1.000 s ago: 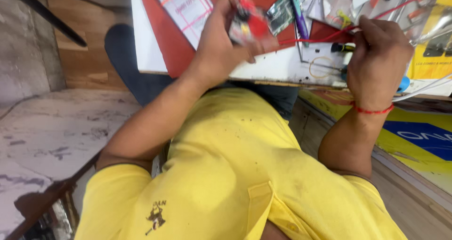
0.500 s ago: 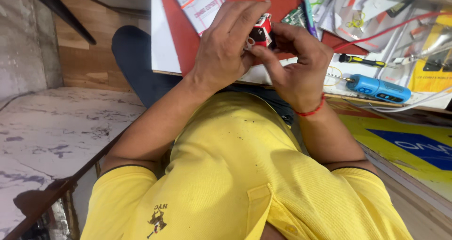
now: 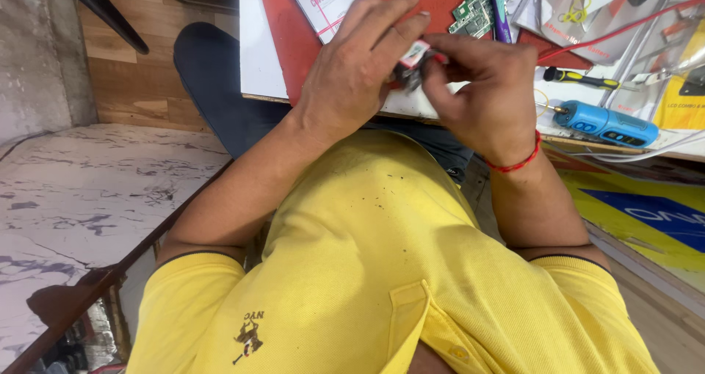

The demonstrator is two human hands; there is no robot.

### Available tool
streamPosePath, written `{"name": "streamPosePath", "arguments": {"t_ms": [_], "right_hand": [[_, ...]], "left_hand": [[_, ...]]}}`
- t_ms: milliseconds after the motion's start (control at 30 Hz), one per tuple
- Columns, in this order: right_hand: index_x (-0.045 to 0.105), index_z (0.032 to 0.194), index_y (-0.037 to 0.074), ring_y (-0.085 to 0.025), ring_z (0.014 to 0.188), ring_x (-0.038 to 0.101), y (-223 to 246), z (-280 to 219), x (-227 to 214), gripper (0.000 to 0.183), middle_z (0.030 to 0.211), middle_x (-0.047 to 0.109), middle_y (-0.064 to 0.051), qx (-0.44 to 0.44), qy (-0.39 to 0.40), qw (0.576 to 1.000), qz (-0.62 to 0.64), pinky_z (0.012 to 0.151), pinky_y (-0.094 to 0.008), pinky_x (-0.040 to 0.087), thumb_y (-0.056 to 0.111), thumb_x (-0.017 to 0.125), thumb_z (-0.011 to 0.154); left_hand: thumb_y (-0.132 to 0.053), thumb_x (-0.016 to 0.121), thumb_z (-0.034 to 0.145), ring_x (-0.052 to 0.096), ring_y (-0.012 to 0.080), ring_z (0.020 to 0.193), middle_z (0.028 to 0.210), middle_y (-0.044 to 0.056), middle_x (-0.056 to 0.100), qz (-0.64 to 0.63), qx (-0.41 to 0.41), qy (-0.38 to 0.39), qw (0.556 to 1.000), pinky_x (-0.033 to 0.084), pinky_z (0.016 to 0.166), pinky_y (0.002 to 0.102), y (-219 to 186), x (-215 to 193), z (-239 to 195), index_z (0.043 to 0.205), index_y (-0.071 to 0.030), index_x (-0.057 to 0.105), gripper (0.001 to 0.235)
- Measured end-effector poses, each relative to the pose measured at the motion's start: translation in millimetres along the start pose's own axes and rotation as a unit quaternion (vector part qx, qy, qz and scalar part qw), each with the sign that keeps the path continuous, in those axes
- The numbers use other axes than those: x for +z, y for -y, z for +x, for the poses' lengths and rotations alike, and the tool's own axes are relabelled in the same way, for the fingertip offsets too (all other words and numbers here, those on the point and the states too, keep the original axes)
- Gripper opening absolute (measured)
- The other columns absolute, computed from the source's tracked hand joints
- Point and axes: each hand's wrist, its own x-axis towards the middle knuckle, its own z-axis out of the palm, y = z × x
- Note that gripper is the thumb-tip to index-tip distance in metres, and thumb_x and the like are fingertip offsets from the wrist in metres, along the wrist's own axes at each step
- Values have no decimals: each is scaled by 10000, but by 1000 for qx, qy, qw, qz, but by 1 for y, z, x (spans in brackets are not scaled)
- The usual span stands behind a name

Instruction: The person is repairing a smartphone by connecting a battery to a circuit board using wires. They use tweezers to adjust the connection points and secure the battery to the phone with rubber bands. The person also handles a small red box and a circuit board separately on the workbench.

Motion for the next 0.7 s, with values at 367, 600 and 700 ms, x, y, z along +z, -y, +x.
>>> {"name": "streamPosePath", "arguments": {"t_ms": [367, 600, 700], "right_hand": [[706, 1103, -17, -233, 1000, 723, 24, -2, -3, 213, 1321, 623, -181, -139, -54, 987, -55, 850, -299, 592, -156, 714, 941], [747, 952, -32, -333, 1217, 634, 23, -4, 2, 174, 1344, 564, -204, -112, -79, 976, -171, 937, -400, 607, -52, 860, 821], [714, 993, -44, -282, 1279, 609, 10, 2, 7, 172, 1392, 540, -187, -55, -79, 995, -26, 976, -364, 612, -63, 791, 841]], "left_hand": [[67, 839, 877, 626, 254, 1232, 1338, 74, 639, -140, -46, -33, 989, 551, 1020, 346, -1, -2, -3, 1504, -79, 526, 715], [122, 742, 796, 605, 305, 1200, 1384, 109, 617, 24, -10, -76, 997, 553, 1016, 354, -13, 0, 1, 1477, -13, 533, 725], [3, 801, 905, 595, 277, 1193, 1291, 79, 608, 104, 17, -104, 989, 565, 950, 344, -15, 0, 6, 1443, -37, 570, 587]]}}
